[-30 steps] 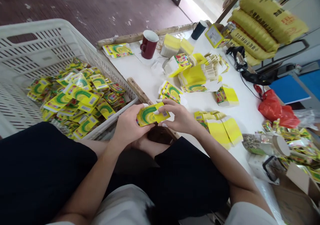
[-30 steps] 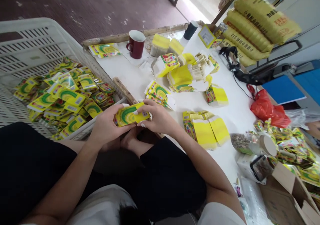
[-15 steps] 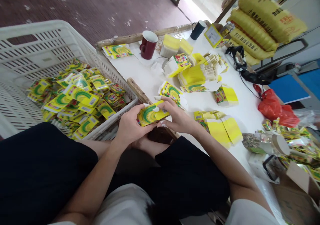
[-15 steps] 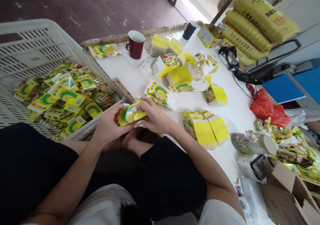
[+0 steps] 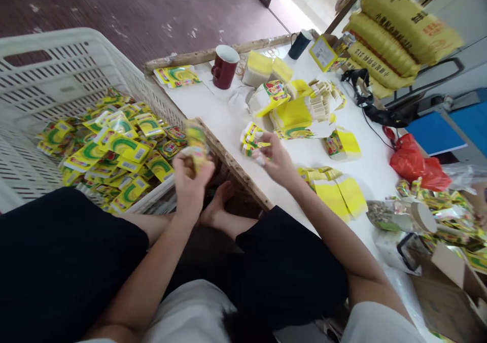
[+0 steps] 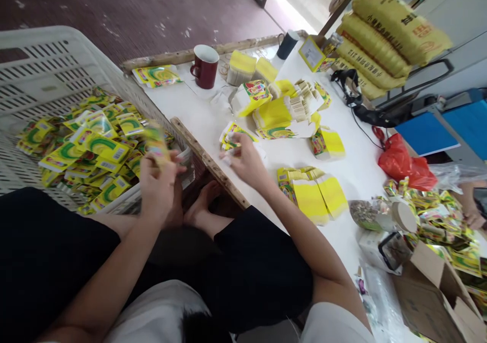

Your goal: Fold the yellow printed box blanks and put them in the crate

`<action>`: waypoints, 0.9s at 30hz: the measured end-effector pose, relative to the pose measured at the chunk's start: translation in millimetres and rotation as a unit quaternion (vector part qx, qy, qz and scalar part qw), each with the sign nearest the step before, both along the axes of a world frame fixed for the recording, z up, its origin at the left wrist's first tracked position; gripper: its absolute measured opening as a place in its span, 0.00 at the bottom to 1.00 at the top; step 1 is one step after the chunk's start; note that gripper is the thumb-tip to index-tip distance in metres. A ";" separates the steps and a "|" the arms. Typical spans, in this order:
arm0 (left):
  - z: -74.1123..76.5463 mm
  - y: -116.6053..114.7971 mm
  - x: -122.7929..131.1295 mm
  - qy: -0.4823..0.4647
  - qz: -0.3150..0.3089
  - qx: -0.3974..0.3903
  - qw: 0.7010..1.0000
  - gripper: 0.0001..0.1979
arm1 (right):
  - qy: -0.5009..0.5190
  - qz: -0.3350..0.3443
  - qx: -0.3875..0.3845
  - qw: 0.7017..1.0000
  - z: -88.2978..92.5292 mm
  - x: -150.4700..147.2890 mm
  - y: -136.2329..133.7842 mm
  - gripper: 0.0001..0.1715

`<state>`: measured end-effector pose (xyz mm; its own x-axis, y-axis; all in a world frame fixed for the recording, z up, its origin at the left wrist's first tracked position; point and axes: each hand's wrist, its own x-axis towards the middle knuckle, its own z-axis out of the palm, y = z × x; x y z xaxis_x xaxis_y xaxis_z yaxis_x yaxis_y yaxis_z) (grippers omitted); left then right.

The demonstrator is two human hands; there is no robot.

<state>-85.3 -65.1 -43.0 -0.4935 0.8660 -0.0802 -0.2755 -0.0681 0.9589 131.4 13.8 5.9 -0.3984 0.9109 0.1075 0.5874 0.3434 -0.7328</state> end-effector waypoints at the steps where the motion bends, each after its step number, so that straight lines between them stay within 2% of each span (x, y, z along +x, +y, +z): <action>1: -1.9 4.7 -3.6 -0.088 0.039 -0.020 0.995 0.30 | -0.050 -0.069 0.014 0.996 -5.2 9.9 8.8 0.26; 3: -3.9 11.6 -8.8 -0.192 0.058 -0.063 0.978 0.30 | -0.161 -0.190 0.037 0.968 -17.4 28.8 23.5 0.22; 5: -4.0 13.8 -8.2 -0.231 0.045 -0.091 0.968 0.29 | -0.197 -0.229 0.031 0.953 -30.5 42.2 32.7 0.16; 7: -3.6 12.2 -1.9 -0.243 0.015 -0.100 0.965 0.27 | -0.202 -0.232 0.019 0.951 -41.4 48.3 37.3 0.13; 10: -4.4 7.3 9.3 -0.234 -0.054 -0.087 0.967 0.23 | -0.199 -0.229 0.007 0.953 -48.9 49.6 41.2 0.17; 13: -6.7 3.1 14.9 -0.212 -0.105 -0.078 0.969 0.22 | -0.182 -0.225 0.000 0.957 -46.3 50.0 43.8 0.22; 16: -8.7 -0.2 18.8 -0.207 -0.138 -0.079 0.965 0.23 | -0.151 -0.210 0.001 0.966 -37.5 48.9 40.9 0.22; 19: -9.6 -3.2 26.4 -0.217 -0.176 -0.085 0.957 0.25 | -0.107 -0.171 0.004 0.979 -23.2 37.4 29.3 0.18; 21: -8.6 -4.8 31.9 -0.228 -0.189 -0.075 0.952 0.28 | -0.079 -0.121 -0.003 0.989 -11.4 21.6 16.8 0.16; 24: -2.6 -6.3 33.8 -0.232 -0.150 -0.014 0.961 0.26 | -0.047 0.009 -0.041 0.998 4.8 -10.3 -6.3 0.15; 25: 0.6 -6.6 32.1 -0.226 -0.126 0.008 0.966 0.24 | -0.028 0.086 -0.072 0.993 8.5 -21.4 -14.2 0.15; 27: 7.8 -7.2 26.0 -0.216 -0.078 0.037 0.973 0.21 | 0.030 0.163 -0.128 0.978 12.4 -41.7 -29.4 0.15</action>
